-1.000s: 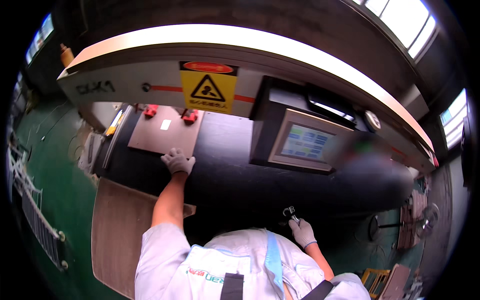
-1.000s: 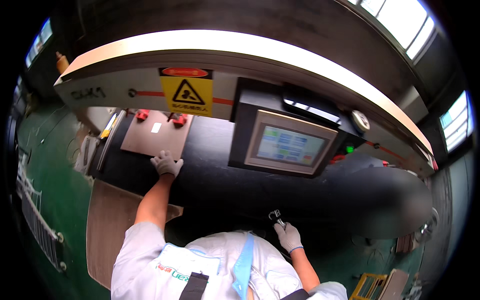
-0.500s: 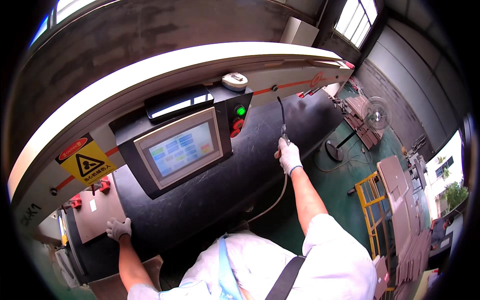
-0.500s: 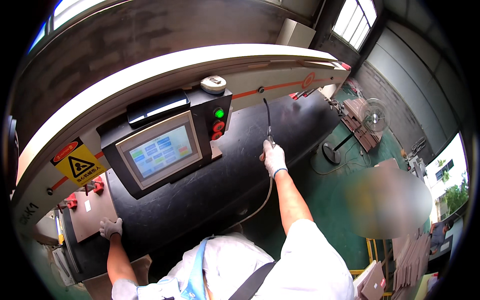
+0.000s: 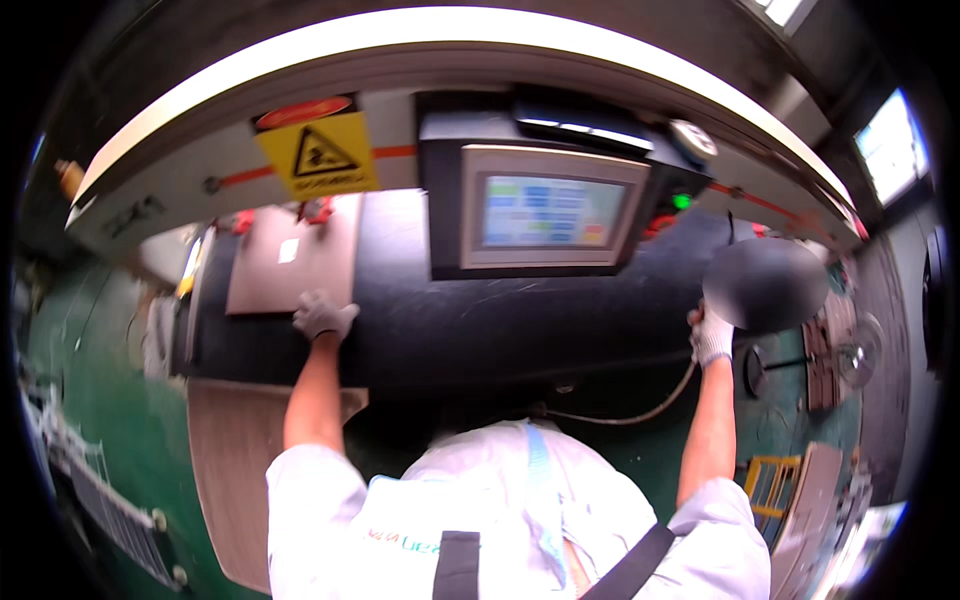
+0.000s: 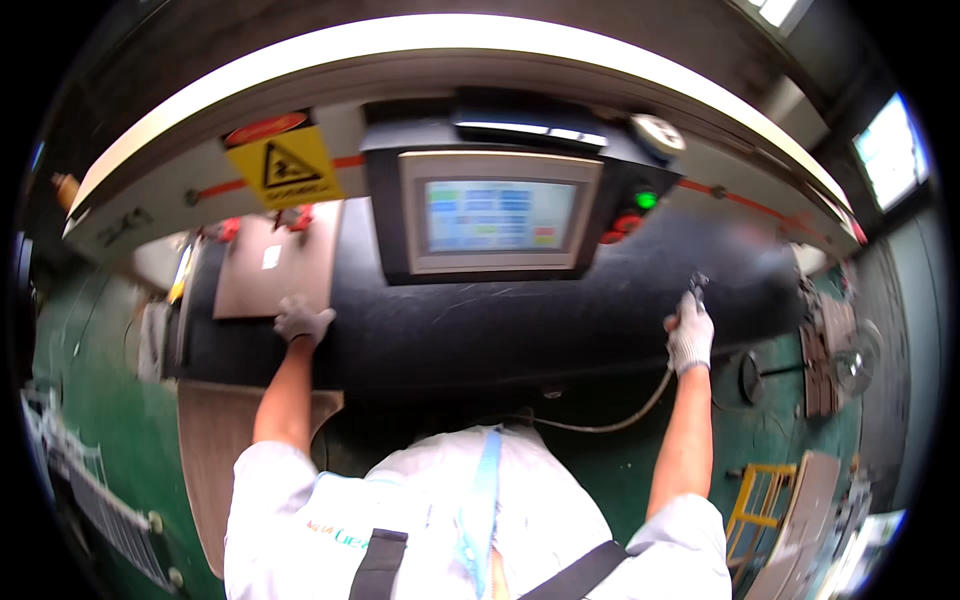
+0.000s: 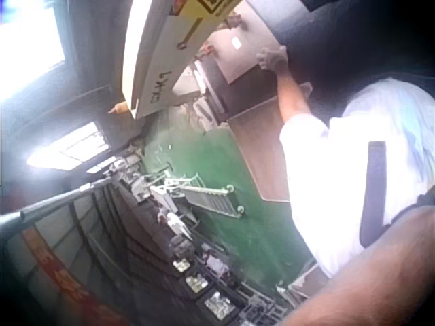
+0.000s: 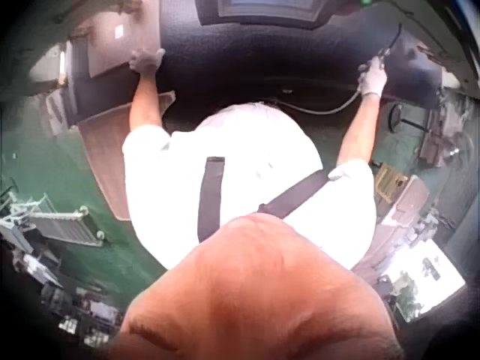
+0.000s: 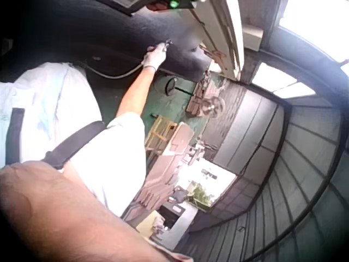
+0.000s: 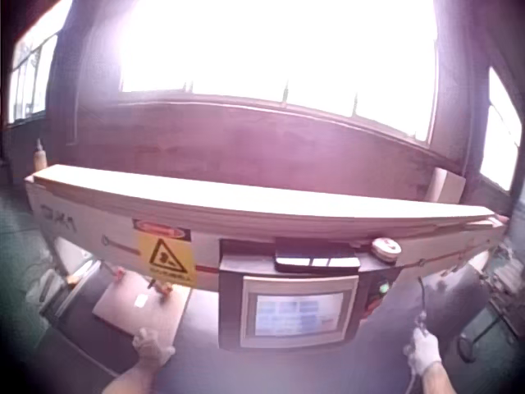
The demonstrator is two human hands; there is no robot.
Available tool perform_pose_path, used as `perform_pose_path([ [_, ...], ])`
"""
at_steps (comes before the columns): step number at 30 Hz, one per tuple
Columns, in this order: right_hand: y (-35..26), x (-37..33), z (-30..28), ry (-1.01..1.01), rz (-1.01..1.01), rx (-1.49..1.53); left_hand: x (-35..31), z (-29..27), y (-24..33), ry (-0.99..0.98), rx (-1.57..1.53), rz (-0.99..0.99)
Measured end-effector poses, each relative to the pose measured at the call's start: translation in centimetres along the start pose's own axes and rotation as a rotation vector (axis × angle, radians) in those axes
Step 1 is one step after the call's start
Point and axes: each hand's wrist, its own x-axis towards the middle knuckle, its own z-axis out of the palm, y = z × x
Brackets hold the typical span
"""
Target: The person picks up wooden panels from a stack, places them onto a machine, and uses a handheld air tool to blow off dust before processing them through the machine.
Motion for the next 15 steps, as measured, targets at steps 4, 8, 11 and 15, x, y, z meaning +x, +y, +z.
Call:
perform_pose_path([
  [4, 9.5, -9.4, 4.9, -0.284, -0.179, -0.293, -9.9, 1.0, 0.8, -0.077, -0.136, 0.029],
  [8, 11.0, -16.7, 9.6, -1.105, -0.49, -1.166, -23.0, 3.6, 1.1, 0.086, -0.354, 0.108],
  [11, 9.1, -16.0, 12.1, -1.179, -0.266, -1.055, -29.9, 5.3, 3.4, 0.136, -0.844, -0.451],
  [15, 8.3, -9.6, 13.3, -1.23, -0.49, -1.112, -31.1, 9.7, 4.1, -0.197, -2.184, -0.888],
])
